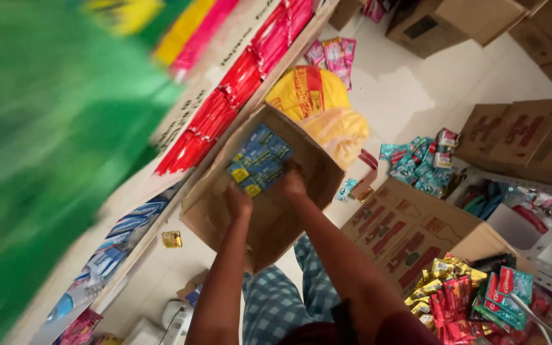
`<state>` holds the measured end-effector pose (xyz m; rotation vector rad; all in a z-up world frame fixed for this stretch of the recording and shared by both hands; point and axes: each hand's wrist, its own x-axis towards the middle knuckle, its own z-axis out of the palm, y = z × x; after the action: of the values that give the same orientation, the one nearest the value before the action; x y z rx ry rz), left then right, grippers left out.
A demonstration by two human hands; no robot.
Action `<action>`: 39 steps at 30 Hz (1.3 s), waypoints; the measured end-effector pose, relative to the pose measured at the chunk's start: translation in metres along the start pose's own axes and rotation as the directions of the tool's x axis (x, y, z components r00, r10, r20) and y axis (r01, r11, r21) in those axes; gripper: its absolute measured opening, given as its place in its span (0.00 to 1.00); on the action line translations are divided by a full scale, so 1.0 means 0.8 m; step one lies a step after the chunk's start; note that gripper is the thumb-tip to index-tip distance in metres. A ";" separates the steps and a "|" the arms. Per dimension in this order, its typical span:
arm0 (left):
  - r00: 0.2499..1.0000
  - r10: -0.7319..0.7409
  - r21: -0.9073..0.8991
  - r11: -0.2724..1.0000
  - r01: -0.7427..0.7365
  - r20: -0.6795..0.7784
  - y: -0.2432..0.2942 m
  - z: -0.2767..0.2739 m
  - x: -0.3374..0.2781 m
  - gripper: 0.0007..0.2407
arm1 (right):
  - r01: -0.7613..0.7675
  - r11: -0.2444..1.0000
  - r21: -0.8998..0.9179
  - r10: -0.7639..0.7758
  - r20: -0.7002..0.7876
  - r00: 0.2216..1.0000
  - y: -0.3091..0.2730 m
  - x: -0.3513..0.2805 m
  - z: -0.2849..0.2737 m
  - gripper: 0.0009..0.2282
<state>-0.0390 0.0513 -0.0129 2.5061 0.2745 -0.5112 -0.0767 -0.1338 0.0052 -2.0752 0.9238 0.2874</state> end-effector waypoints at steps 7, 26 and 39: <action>0.999 -0.032 -0.088 0.995 0.035 0.034 -0.018 0.023 0.014 0.18 | 0.073 0.976 -0.204 -0.080 -0.026 0.996 0.162 0.097 0.145 0.13; 0.831 0.428 0.323 0.778 -0.538 0.355 0.174 -0.282 -0.124 0.10 | 0.308 0.840 0.446 -0.471 0.319 0.822 -0.135 -0.144 -0.195 0.17; 0.930 0.292 -0.854 0.519 0.043 0.224 0.112 -0.489 -0.272 0.08 | 0.067 0.740 0.670 -0.487 0.463 0.741 -0.203 -0.295 -0.265 0.08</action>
<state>-0.0922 0.1800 0.4221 1.4054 0.1399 -0.5607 -0.1534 -0.1120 0.3529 -1.3235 0.2044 0.3962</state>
